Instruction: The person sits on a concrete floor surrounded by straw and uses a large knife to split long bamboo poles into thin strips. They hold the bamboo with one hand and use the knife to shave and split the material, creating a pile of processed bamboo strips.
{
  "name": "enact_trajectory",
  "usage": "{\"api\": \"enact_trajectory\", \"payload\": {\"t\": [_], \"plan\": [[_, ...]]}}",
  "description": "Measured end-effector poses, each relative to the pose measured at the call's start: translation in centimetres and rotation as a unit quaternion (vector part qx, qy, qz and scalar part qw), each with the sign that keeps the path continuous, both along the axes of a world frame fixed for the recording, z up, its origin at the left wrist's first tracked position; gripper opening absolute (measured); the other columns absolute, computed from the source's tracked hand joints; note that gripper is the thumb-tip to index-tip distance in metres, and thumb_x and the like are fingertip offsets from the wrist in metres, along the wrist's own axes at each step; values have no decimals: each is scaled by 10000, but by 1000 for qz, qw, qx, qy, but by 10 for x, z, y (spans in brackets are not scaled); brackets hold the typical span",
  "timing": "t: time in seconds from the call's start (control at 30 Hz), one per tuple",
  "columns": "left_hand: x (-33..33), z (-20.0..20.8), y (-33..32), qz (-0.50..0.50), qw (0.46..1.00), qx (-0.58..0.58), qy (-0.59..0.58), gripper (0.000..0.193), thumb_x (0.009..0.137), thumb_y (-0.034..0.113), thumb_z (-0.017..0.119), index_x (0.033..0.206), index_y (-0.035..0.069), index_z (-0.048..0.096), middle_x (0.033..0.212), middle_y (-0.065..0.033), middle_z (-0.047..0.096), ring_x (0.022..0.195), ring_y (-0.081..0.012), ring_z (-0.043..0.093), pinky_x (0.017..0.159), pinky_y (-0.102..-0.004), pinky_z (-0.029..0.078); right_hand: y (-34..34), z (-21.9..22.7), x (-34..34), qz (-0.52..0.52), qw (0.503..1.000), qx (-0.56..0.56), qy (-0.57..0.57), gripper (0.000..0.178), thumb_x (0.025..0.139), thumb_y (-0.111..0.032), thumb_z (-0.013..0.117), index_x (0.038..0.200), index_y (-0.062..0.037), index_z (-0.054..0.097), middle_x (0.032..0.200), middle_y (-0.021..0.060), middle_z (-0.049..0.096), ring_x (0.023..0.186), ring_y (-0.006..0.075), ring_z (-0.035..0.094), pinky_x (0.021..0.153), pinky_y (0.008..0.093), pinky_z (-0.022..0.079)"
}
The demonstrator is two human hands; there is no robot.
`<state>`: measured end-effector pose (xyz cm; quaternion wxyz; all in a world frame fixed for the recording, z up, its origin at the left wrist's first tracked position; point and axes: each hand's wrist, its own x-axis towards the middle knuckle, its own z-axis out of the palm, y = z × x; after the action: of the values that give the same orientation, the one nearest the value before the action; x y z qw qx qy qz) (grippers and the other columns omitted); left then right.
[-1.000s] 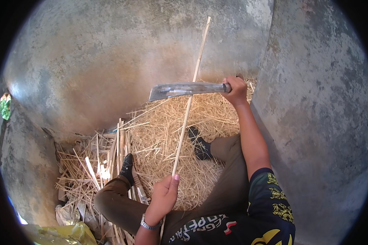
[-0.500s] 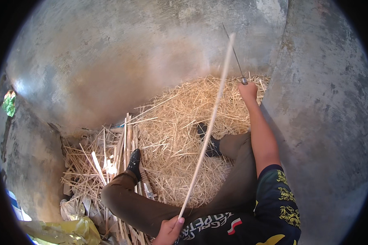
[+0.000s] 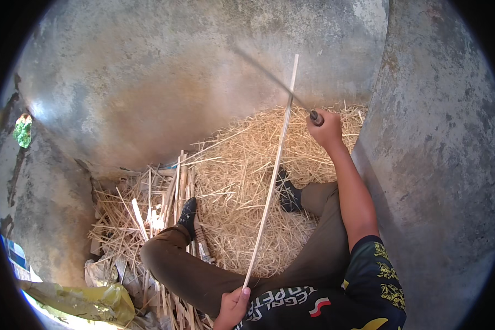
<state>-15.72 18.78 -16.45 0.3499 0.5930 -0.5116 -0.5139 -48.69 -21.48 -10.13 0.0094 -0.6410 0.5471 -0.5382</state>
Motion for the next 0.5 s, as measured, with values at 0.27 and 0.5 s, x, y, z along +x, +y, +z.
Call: {"api": "enact_trajectory", "payload": {"t": [0.27,0.5], "plan": [[9,-19,19,-40,997,-42,42,516,1115,329,405,705,25,481,620,6,470,538,-101,413,502,-276,334,-23,-7,-15,-60,991,100,65,157,795,-254,706,768,-100,712,619,116,632,591,313,636,599,429,518],[18,-27,21,-3,989,80,127,490,1107,359,419,732,58,511,633,18,454,556,-98,382,526,-280,339,-28,-27,-1,-35,992,2,121,166,793,-248,701,742,-90,695,630,112,640,595,302,643,609,425,529]]}}
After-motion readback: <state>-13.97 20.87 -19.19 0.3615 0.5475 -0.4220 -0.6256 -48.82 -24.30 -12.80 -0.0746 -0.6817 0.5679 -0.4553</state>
